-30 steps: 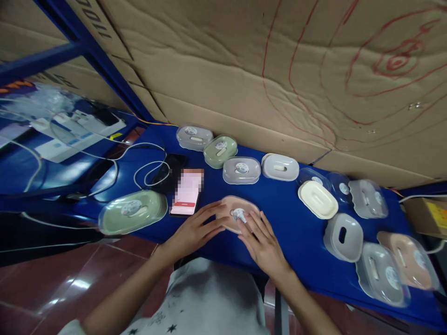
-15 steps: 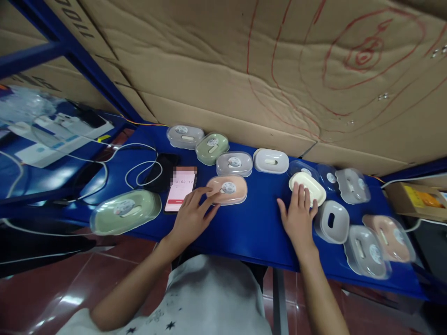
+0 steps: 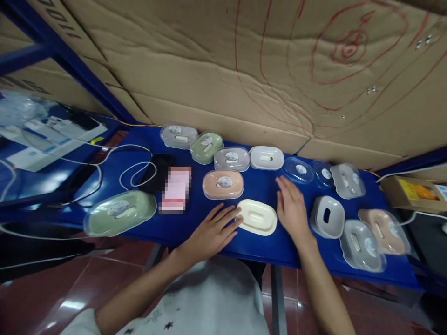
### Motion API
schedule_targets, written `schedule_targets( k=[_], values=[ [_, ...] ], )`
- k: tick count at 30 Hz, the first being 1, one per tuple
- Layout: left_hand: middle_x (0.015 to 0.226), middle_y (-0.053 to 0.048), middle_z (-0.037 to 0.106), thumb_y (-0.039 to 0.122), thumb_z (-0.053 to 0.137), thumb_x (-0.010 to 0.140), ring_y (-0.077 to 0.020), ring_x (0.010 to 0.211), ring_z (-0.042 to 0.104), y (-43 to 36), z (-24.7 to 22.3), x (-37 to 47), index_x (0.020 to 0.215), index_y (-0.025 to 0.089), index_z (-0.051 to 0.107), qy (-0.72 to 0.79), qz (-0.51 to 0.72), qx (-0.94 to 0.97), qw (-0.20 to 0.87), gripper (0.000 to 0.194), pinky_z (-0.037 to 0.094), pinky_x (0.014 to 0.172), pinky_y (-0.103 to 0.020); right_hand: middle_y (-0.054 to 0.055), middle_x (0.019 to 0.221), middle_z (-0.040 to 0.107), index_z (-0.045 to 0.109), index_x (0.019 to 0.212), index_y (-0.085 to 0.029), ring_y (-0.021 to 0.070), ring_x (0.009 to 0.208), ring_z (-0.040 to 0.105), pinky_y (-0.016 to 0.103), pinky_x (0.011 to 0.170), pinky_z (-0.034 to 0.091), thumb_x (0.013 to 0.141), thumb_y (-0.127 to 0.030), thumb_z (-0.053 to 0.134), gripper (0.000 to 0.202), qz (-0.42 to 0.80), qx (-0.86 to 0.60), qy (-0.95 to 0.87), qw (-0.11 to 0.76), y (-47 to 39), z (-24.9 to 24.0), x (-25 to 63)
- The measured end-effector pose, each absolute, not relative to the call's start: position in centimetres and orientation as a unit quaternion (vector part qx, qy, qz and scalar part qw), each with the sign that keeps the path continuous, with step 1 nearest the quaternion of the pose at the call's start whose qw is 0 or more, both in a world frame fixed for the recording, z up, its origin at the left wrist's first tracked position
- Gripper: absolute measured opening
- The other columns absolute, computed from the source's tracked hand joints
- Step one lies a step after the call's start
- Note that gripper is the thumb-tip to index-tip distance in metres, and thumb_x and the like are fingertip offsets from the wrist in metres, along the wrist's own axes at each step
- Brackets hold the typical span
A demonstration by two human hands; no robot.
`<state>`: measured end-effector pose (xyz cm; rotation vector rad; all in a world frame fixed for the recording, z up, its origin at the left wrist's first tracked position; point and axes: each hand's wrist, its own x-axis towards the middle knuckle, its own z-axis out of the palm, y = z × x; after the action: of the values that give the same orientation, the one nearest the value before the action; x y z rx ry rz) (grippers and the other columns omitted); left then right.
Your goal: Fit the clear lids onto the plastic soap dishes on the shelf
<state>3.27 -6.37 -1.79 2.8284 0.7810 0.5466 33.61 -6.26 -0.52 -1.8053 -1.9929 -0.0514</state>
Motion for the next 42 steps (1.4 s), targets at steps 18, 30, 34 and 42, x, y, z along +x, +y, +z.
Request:
schedule_targets(
  k=[18, 30, 34, 42],
  values=[
    [0.162, -0.015, 0.051, 0.032, 0.067, 0.106, -0.0330, 0.148, 0.057, -6.7, -3.1, -2.9, 0.156, 0.028, 0.050, 0.348, 0.242, 0.878, 0.224, 0.053, 0.059, 0.115, -0.054, 0.012, 0.161, 0.051, 0.046, 0.165, -0.034, 0.0319, 0.149, 0.053, 0.056, 0.123, 0.048, 0.108, -0.037, 0.056, 0.057, 0.083, -0.648, -0.709, 0.267, -11.2, -1.4, 32.1],
    [0.164, -0.014, 0.051, 0.020, 0.063, 0.107, -0.0308, 0.154, 0.050, -5.9, -2.4, -2.1, 0.156, 0.025, 0.053, 0.268, 0.249, 0.919, 0.144, 0.050, 0.057, 0.119, -0.050, 0.009, 0.161, 0.056, 0.027, 0.173, -0.032, 0.0268, 0.156, 0.047, 0.061, 0.131, 0.038, 0.109, -0.022, 0.056, 0.072, 0.092, -0.477, -0.848, 0.213, -12.0, -1.9, 26.3],
    [0.158, -0.012, 0.059, 0.018, 0.063, 0.107, -0.0295, 0.152, 0.053, -6.2, -2.3, -2.6, 0.145, 0.023, 0.063, 0.274, 0.259, 0.917, 0.133, 0.038, 0.058, 0.119, -0.048, 0.009, 0.167, 0.051, 0.030, 0.172, -0.036, 0.0305, 0.161, 0.040, 0.067, 0.130, 0.034, 0.107, -0.026, 0.061, 0.072, 0.054, -0.475, -0.858, 0.188, -11.9, -2.5, 25.6],
    [0.157, -0.013, 0.058, 0.023, 0.059, 0.110, -0.0295, 0.149, 0.056, -6.3, -3.1, -2.8, 0.142, 0.023, 0.062, 0.283, 0.275, 0.910, 0.127, 0.032, 0.062, 0.113, -0.046, 0.006, 0.178, 0.033, 0.027, 0.172, -0.038, 0.0335, 0.166, 0.026, 0.060, 0.127, 0.044, 0.104, -0.028, 0.068, 0.080, 0.032, -0.480, -0.859, 0.174, -12.2, -3.2, 25.6]
  ],
)
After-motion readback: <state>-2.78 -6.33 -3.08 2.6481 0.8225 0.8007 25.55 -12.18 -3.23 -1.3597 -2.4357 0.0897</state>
